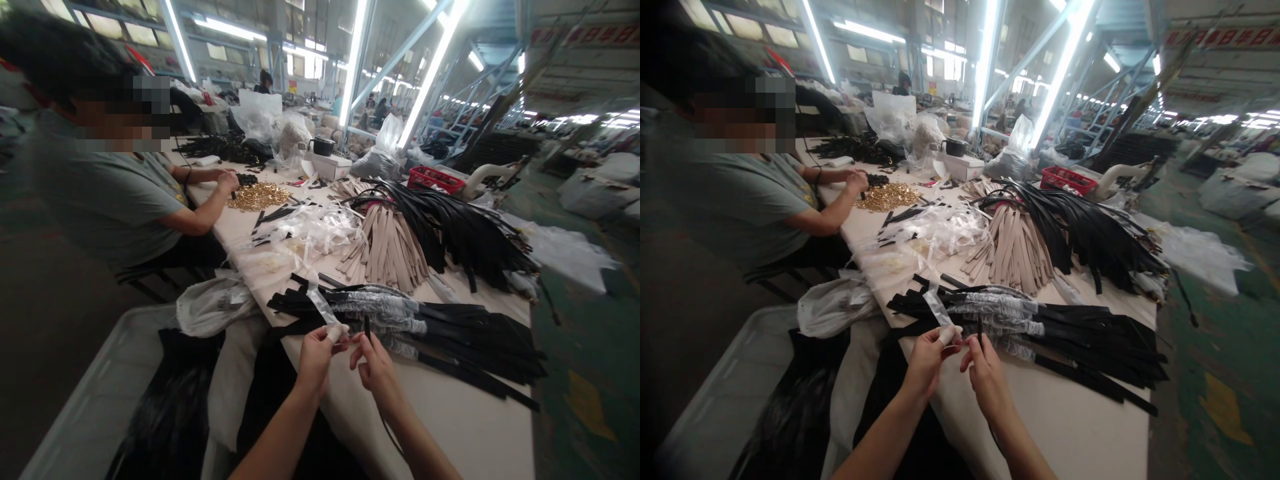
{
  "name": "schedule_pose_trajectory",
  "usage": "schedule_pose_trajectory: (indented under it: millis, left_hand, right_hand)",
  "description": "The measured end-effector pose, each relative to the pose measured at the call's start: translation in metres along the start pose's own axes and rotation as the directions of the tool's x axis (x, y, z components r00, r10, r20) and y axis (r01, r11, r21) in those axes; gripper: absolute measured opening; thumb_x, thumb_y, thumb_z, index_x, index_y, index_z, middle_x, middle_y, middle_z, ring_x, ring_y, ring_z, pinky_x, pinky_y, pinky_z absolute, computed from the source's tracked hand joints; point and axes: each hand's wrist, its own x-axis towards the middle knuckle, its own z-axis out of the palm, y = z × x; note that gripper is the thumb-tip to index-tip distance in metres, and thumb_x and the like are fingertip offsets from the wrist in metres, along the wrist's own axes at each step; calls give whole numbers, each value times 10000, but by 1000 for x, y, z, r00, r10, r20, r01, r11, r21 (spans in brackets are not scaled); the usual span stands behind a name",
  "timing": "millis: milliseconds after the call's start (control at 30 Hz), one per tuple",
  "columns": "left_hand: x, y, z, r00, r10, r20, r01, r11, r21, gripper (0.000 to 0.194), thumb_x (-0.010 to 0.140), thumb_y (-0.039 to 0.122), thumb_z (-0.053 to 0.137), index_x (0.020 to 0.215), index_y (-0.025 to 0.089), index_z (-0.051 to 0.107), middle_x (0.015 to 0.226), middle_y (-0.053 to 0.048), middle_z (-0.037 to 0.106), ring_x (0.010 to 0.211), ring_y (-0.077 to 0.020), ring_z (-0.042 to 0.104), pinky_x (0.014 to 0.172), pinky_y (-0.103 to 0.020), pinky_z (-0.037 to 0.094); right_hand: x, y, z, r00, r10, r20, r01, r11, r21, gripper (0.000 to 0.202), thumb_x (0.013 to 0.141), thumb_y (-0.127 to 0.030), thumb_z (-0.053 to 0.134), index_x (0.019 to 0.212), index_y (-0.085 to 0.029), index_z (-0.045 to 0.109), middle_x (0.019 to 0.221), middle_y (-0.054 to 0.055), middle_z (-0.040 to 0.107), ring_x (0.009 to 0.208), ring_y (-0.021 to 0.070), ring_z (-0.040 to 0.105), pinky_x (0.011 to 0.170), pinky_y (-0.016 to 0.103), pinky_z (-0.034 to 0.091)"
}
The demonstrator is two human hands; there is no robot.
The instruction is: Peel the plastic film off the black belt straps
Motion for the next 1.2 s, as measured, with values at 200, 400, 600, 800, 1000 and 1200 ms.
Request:
schedule_pose_trajectory:
  millis: [200,400,600,800,1000,1200]
  left_hand:
    - [6,9,8,997,-65,-49,54,979,-195,285,632,345,883,740,116,755,781,-79,715,695,-147,633,673,-254,523]
    - [-4,7,16,992,-124,31,128,974,-186,296,653,362,873,762,111,760,751,-74,701,627,-118,615,539,-187,448]
    - [-10,11,14,974,-183,136,186,982,-8,382,704,469,816,753,94,766,606,-54,658,433,-85,506,418,-202,337]
    - [-14,17,15,1000,-19,22,20,999,-45,316,711,413,824,791,112,774,769,-84,716,682,-150,621,685,-254,504]
    - [-38,-5,27,990,-143,17,142,989,38,421,712,523,790,809,114,768,651,-59,670,561,-153,575,539,-259,453]
    - [-25,14,32,1000,-7,-10,8,993,116,346,728,474,788,782,133,783,777,-85,731,741,-183,617,707,-269,473]
  right_hand:
    - [-18,7,7,978,54,201,-79,990,116,541,955,-633,406,907,-136,615,568,2,618,324,43,358,333,165,177]
    - [-11,5,10,965,67,254,-103,986,129,539,948,-642,403,873,-142,589,498,-7,614,263,42,337,288,153,155]
    - [-14,7,1,956,89,280,-117,989,86,534,906,-654,486,886,-130,589,699,63,712,315,66,489,309,166,288]
    - [-29,7,-10,954,137,268,-135,990,-27,608,899,-696,454,939,-116,635,801,120,737,488,146,654,458,231,448]
    - [-35,17,-27,940,158,302,-152,987,-43,698,849,-778,440,972,-123,650,746,116,741,501,175,673,462,235,456]
    - [-45,40,-39,927,239,290,-224,971,-85,731,841,-822,361,903,-139,616,718,122,750,371,96,555,373,175,341]
